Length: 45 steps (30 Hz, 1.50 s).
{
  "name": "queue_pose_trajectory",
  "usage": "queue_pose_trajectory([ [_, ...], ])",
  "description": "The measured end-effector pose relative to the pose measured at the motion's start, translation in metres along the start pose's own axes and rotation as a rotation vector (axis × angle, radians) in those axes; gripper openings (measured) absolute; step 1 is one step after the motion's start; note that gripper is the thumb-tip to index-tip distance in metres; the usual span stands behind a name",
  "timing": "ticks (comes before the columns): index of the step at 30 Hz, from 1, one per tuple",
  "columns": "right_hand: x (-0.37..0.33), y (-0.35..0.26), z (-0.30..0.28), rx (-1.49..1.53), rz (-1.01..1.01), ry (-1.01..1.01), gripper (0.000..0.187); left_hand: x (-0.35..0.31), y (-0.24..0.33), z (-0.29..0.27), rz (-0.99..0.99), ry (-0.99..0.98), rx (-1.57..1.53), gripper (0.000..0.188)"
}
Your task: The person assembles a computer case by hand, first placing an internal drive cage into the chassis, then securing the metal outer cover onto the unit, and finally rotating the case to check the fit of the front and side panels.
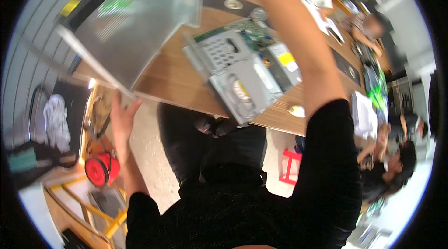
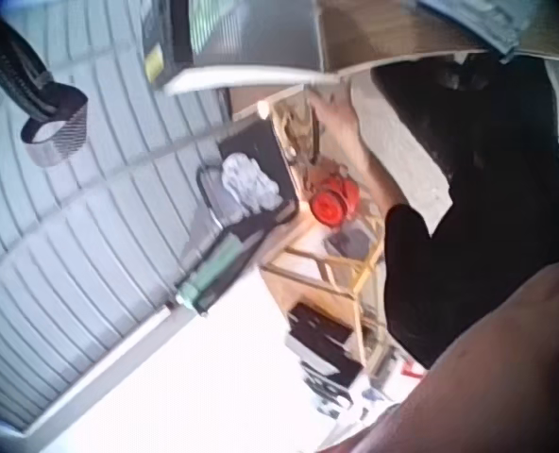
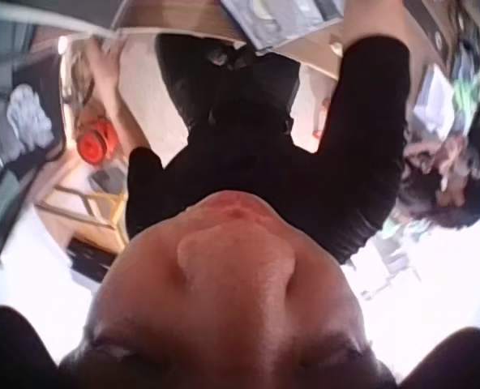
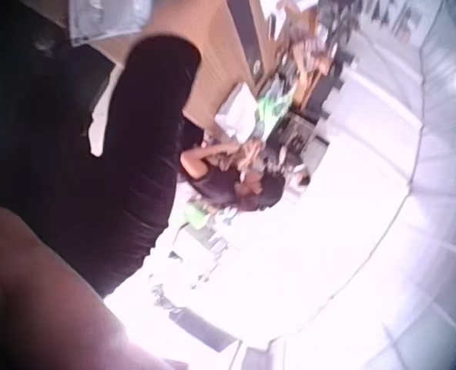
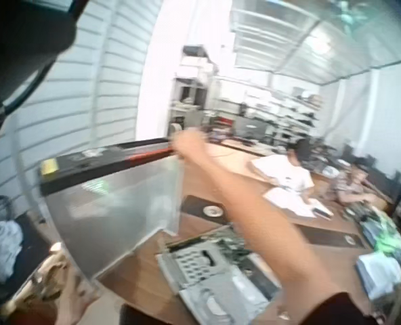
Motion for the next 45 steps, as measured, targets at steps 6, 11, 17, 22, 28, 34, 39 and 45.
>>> queue_pose_trajectory([
  [6,-0.018,-0.018,-0.044,0.176,0.038,-0.158,0.023,-0.009,0.035,0.009,0.108,-0.019,-0.142,0.083],
  [11,-0.08,0.049,-0.081,0.672,1.01,-0.069,0.047,-0.015,0.113,0.01,0.37,0.255,-0.162,0.08],
  [17,-0.145,-0.016,-0.182,0.849,0.603,0.069,0.058,0.008,0.11,0.013,0.26,0.342,-0.102,0.067],
  [22,-0.28,-0.145,-0.288,0.816,0.33,-0.288,0.072,0.027,0.098,0.005,0.273,0.383,-0.206,0.065],
  [28,-0.36,-0.181,-0.318,0.65,0.568,-0.544,0.064,0.037,0.117,0.011,0.319,0.458,-0.098,0.064],
  [34,-0.371,-0.186,-0.311,0.504,0.408,-0.321,0.042,0.044,0.114,0.013,0.297,0.373,-0.28,0.062],
  [39,-0.406,-0.154,-0.314,0.508,0.423,-0.352,0.054,0.04,0.11,0.009,0.273,0.367,-0.275,0.068],
  [45,-0.491,-0.038,-0.347,0.196,0.471,-0.403,0.052,0.036,0.124,0.023,0.306,0.331,-0.277,0.068],
])
Point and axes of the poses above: each hand's wrist, its own x-axis towards the middle knuckle, its own z-axis out of the palm, y = z × x, the point moved 10 cm from there along x, towards the middle knuckle, and after that the axes turned 12 degrees about y, right-handed, at the moved point
